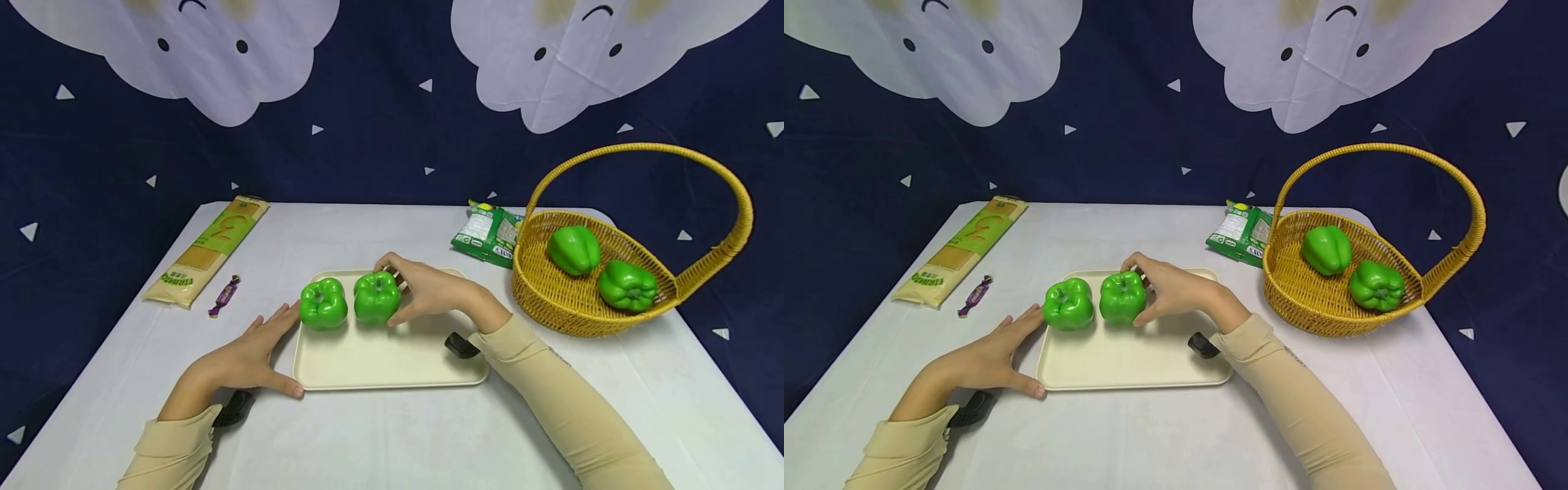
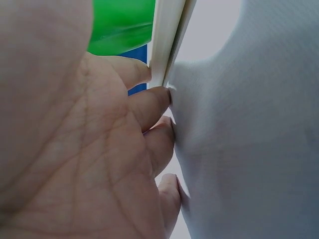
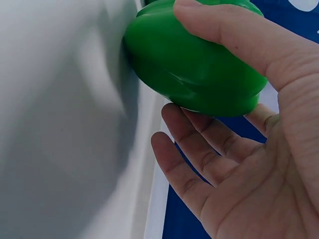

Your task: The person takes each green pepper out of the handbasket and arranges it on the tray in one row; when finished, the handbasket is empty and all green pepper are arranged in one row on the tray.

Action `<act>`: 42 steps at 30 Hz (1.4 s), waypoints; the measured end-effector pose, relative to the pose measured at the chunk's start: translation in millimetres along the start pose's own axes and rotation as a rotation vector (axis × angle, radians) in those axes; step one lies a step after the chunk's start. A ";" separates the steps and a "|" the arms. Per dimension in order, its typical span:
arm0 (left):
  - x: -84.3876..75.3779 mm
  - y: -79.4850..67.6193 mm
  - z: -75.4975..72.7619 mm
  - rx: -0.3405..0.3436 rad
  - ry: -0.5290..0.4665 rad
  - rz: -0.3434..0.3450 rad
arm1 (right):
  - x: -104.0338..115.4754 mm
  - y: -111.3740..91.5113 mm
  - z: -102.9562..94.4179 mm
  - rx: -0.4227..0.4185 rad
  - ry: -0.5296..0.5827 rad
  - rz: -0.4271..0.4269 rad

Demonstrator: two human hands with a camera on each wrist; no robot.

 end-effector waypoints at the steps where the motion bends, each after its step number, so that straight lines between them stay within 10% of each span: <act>1: -0.2 0.0 -0.1 0.000 0.000 0.000 | 0.2 0.4 0.2 -0.001 -0.002 -0.002; 42: -1.0 0.3 0.4 -0.001 -0.004 -0.002 | 0.6 0.4 0.6 0.003 -0.069 -0.018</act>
Point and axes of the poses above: each hand's wrist, its own y-axis towards the middle knuckle, its own z-axis out of the palm, x = y × z, the point moved 10 cm from there along y, towards the middle knuckle, and after that the axes turned 2 degrees about -y, right-handed, at the moved point
